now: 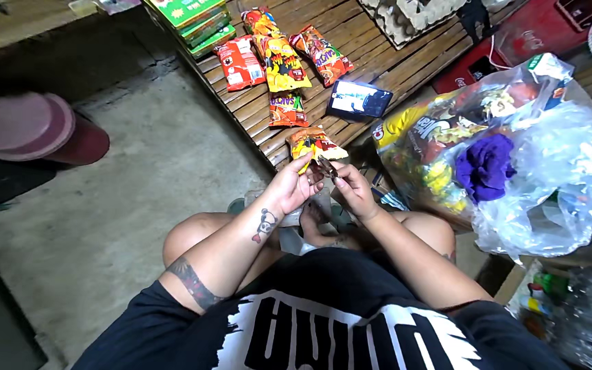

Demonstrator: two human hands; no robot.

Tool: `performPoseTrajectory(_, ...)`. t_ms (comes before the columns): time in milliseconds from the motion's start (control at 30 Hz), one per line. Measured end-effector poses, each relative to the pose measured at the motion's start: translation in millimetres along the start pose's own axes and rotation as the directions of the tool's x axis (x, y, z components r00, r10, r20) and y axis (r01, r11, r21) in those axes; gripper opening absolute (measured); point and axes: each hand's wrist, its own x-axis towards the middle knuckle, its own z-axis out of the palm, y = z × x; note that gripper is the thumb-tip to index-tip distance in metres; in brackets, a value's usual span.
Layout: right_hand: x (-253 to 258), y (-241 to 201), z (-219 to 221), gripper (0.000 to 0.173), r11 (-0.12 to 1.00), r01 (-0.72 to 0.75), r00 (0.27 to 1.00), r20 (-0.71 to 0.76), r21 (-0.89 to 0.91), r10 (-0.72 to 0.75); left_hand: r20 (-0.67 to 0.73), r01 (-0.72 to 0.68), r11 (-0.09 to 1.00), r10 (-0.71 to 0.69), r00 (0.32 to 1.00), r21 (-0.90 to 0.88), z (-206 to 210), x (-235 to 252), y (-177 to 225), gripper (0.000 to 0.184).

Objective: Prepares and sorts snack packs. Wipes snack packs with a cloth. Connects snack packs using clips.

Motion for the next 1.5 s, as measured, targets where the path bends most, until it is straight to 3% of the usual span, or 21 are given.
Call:
performPoseTrajectory(167, -3.0, 0.4, -7.5, 0.032, 0.974, 0.028, 0.999, -0.027, -0.224, -0.035, -0.038, 0.000, 1.000, 0.000, 0.999, 0.005, 0.4, 1.4, -1.2, 0.030)
performPoseTrajectory(300, -3.9, -5.3, -11.2, 0.036, 0.851, 0.089, 0.996, 0.028, -0.517, -0.087, -0.068, -0.023, 1.000, 0.022, 0.997, -0.020, 0.7, 4.7, -4.5, 0.030)
performPoseTrajectory(467, -6.7, -12.5, -6.1, 0.036, 0.817, 0.094, 0.996, 0.061, -0.569, -0.072, -0.076, -0.087, 0.996, 0.085, 0.993, -0.023, -0.2, 6.3, -7.3, 0.032)
performPoseTrajectory(567, -11.7, -13.2, -4.8, 0.032, 0.897, -0.023, 0.999, 0.017, -0.442, 0.033, -0.102, -0.109, 0.992, 0.102, 0.990, -0.067, 1.3, 5.4, -7.6, 0.038)
performPoseTrajectory(700, -14.1, -15.5, -1.3, 0.022, 0.969, -0.249, 0.946, -0.214, 0.006, 0.244, -0.153, -0.091, 0.992, 0.077, 0.985, -0.090, 4.0, 3.7, -6.0, 0.045)
performPoseTrajectory(767, -10.0, -18.7, -1.8, 0.019, 0.913, -0.364, 0.865, -0.297, 0.182, 0.404, -0.158, -0.085, 0.992, 0.069, 0.985, -0.097, 4.8, 3.8, -5.7, 0.048)
performPoseTrajectory(833, -3.6, -21.2, -3.2, 0.017, 0.809, -0.503, 0.725, -0.361, 0.305, 0.587, -0.141, -0.081, 0.993, 0.068, 0.988, -0.087, 4.4, 4.8, -7.5, 0.049)
performPoseTrajectory(900, 4.5, -24.2, -2.6, 0.021, 0.691, -0.590, 0.589, -0.363, 0.419, 0.723, -0.112, -0.073, 0.995, 0.064, 0.992, -0.073, 4.2, 5.4, -9.7, 0.049)
performPoseTrajectory(1000, 12.8, -28.9, -1.1, 0.020, 0.569, -0.636, 0.486, -0.303, 0.521, 0.820, -0.111, -0.064, 0.996, 0.056, 0.992, -0.066, 6.1, 5.6, -11.9, 0.044)
performPoseTrajectory(1233, 17.1, -31.4, -4.1, 0.022, 0.599, -0.632, 0.499, -0.333, 0.491, 0.800, -0.114, -0.094, 0.995, 0.092, 0.989, -0.018, 2.9, 7.9, -15.4, 0.034)
performPoseTrajectory(1500, 15.7, -33.2, -14.0, 0.025, 0.661, -0.632, 0.552, -0.364, 0.405, 0.750, -0.138, -0.092, 0.987, 0.111, 0.984, 0.134, 4.6, 7.3, -13.7, 0.039)
